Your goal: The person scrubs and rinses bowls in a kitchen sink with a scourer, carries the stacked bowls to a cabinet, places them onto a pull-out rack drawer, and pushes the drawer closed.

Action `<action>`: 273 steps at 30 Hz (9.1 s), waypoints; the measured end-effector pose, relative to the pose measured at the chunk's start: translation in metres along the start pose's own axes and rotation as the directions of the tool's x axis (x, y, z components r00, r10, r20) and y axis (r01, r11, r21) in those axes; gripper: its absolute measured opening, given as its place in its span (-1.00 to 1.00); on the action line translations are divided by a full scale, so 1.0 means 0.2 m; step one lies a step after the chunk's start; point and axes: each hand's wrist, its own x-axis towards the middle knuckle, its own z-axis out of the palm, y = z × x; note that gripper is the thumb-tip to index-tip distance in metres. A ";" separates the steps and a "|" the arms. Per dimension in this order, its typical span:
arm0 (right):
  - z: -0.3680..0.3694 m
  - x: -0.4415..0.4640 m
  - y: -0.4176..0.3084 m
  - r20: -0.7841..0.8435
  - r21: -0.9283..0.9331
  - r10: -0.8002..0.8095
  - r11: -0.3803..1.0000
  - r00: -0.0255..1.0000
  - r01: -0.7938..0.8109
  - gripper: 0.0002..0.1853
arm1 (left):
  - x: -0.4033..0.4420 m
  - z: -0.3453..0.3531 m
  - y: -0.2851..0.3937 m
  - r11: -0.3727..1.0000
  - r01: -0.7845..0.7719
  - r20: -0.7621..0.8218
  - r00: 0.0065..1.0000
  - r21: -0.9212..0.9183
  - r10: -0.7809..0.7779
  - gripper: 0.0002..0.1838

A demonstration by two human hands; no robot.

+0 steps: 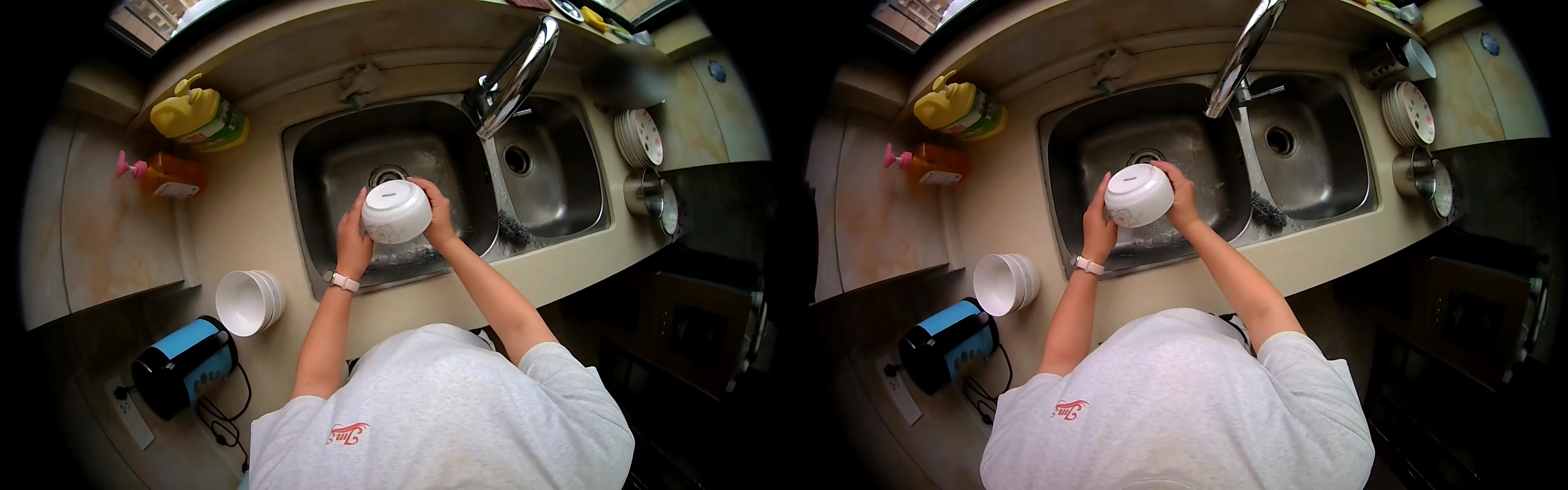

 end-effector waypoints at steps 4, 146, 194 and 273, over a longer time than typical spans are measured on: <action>0.02 0.02 -0.04 0.045 0.113 0.084 0.990 0.995 -0.089 -0.71 | -0.02 -0.06 0.04 0.990 0.071 -0.035 0.996 -0.121 -0.076 -0.50; 0.18 -7.46 1.31 0.528 -0.756 0.588 0.654 -0.613 -0.024 -0.57 | -7.82 2.00 -0.66 0.894 -0.272 -0.427 -0.804 -0.357 -0.415 -0.27; 0.16 -7.70 1.50 0.513 -0.790 0.739 0.605 -0.437 0.095 -0.55 | -6.92 2.69 0.13 0.333 -0.579 0.616 -0.788 -0.744 0.006 -0.68; 0.12 -7.68 1.28 0.479 -0.201 0.672 0.711 -0.565 0.674 -0.68 | -6.95 2.67 0.13 0.191 -0.650 0.662 -0.749 -0.736 0.005 -0.75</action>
